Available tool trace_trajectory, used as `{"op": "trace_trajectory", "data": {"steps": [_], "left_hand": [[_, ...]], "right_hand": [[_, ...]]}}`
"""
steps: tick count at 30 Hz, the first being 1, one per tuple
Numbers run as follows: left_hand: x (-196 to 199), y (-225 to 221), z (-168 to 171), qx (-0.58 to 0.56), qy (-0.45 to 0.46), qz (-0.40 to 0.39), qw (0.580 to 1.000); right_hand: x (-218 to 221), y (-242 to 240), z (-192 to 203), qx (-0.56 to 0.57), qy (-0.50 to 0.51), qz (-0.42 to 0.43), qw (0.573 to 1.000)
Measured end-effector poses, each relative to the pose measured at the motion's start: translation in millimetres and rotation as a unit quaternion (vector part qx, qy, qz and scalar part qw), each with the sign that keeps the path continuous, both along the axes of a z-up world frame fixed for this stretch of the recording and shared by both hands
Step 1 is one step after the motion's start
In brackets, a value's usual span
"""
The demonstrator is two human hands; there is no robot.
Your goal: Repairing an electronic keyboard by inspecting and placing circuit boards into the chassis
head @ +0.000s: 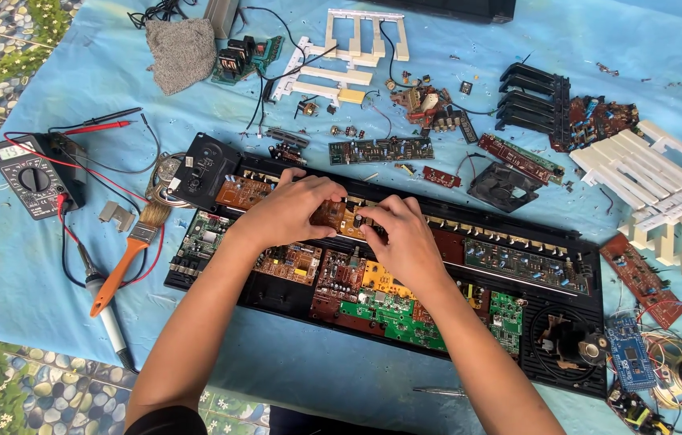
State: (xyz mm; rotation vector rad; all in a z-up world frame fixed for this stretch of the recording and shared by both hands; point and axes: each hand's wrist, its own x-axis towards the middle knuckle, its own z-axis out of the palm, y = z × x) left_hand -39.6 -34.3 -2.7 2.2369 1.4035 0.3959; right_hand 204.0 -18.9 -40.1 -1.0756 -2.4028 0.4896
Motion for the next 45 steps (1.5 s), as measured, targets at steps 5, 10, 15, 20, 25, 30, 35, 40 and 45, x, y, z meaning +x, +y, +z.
{"op": "trace_trajectory", "data": {"steps": [5,10,15,20,25,30,35,40,45], "left_hand": [[2.2,-1.4,2.3,0.008,0.012,-0.001,1.000],[0.4,-0.8,1.2,0.002,0.016,0.000,1.000],[0.2,-2.0,2.5,-0.003,0.014,0.009,1.000],[2.0,-2.8,5.0,0.003,0.005,0.010,1.000],[-1.6,0.0,-1.5,0.011,-0.018,0.005,1.000],[0.0,3.0,-3.0,-0.002,-0.046,0.006,0.999],[2.9,1.7,-1.8,0.006,-0.026,0.003,1.000],[0.9,2.2,-5.1,0.004,-0.033,0.000,0.999],[4.4,0.5,-0.6,0.006,-0.045,0.004,0.999]], "right_hand": [[-1.0,0.1,6.2,-0.020,0.002,-0.001,1.000],[1.1,1.3,1.7,-0.015,0.005,0.005,1.000],[0.9,-0.5,3.8,-0.013,0.005,0.003,1.000],[2.3,0.9,2.2,-0.008,0.016,0.008,1.000],[0.9,2.1,1.3,-0.016,0.019,-0.003,1.000],[1.7,3.0,3.2,-0.021,0.031,-0.006,0.999],[2.0,3.2,2.4,-0.019,0.024,0.003,1.000],[2.9,3.0,1.3,-0.018,0.029,0.003,0.999],[2.7,4.1,1.5,-0.001,0.026,0.008,1.000]]}}
